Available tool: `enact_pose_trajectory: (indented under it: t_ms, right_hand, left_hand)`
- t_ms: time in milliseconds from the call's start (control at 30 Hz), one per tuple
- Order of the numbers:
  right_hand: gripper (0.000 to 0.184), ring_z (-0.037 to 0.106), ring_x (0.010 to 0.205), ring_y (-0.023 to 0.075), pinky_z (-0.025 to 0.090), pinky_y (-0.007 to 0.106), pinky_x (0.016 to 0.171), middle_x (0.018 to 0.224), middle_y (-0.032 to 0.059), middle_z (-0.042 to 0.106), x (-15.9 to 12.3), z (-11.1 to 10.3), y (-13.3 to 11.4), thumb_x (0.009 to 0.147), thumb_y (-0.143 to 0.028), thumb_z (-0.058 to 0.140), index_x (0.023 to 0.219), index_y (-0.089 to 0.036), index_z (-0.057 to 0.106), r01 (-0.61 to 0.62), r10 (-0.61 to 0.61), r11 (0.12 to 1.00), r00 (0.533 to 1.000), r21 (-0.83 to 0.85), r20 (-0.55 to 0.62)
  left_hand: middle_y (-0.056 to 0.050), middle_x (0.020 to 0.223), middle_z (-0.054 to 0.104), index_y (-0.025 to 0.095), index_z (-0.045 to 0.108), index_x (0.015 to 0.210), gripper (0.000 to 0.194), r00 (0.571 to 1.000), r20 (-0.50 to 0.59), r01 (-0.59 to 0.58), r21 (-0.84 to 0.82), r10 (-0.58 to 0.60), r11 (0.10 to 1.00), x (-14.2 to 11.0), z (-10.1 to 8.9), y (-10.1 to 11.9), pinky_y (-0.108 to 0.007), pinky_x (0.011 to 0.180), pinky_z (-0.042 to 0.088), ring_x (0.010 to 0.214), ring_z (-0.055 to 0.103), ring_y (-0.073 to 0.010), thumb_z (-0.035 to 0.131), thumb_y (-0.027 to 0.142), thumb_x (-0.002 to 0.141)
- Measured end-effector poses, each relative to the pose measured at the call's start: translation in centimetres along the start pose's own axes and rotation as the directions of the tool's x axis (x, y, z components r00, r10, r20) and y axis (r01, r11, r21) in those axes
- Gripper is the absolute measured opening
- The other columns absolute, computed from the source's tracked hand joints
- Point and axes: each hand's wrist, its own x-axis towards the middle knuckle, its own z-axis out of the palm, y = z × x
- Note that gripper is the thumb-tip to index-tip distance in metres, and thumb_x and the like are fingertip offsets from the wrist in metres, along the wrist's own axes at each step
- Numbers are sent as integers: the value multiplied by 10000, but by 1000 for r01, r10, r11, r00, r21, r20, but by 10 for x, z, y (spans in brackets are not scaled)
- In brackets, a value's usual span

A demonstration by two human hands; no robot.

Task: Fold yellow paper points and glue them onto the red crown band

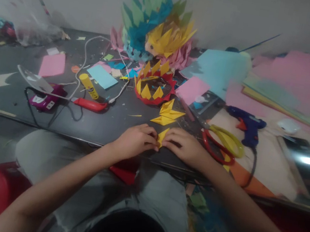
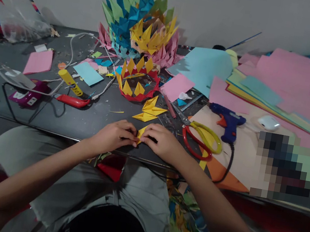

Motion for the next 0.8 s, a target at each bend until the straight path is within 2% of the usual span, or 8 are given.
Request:
enact_pose_trajectory:
  t_ms: [167, 367, 467, 667, 800]
  right_hand:
    - [138, 603, 715, 140, 464, 265, 682, 771, 37, 625, 4, 3, -1, 791, -282, 625, 716, -183, 687, -171, 177, 978, 983, 117, -44]
    - [110, 595, 689, 137, 443, 263, 662, 727, 21, 618, 6, 6, -3, 746, -243, 647, 659, -183, 677, -262, 270, 955, 962, 136, -46]
    - [97, 589, 687, 135, 431, 255, 658, 705, 16, 617, 8, 5, -5, 732, -203, 644, 641, -182, 669, -281, 287, 950, 958, 135, -27]
    - [115, 577, 706, 146, 415, 261, 662, 723, 20, 622, 11, 5, -9, 728, -201, 634, 615, -181, 633, -331, 332, 940, 943, 84, -6]
    - [113, 557, 715, 146, 405, 257, 665, 718, 20, 599, 12, 4, -11, 737, -198, 619, 627, -179, 603, -315, 315, 947, 949, 72, 9]
  left_hand:
    - [-14, 872, 647, 230, 730, 835, 93, 997, -34, 65, -84, -68, 994, -1, 2, 2, -274, 767, 438, 817, 551, -145, 654, 266, 795]
    - [-24, 902, 646, 234, 730, 843, 101, 998, -36, 57, -73, -59, 996, -3, 1, 6, -291, 774, 437, 842, 554, -152, 634, 243, 813]
    - [-24, 932, 656, 229, 723, 846, 118, 998, -44, 37, 1, -37, 999, -7, 2, 7, -288, 764, 434, 862, 555, -154, 607, 249, 833]
    - [-24, 923, 678, 182, 682, 847, 164, 992, -31, -107, 265, 120, 958, -19, 9, 18, -296, 701, 438, 834, 584, -167, 522, 217, 852]
    - [-59, 974, 671, 153, 666, 905, 183, 990, -85, -89, 278, 117, 956, -23, 12, 26, -298, 758, 467, 985, 589, -193, 510, 199, 820]
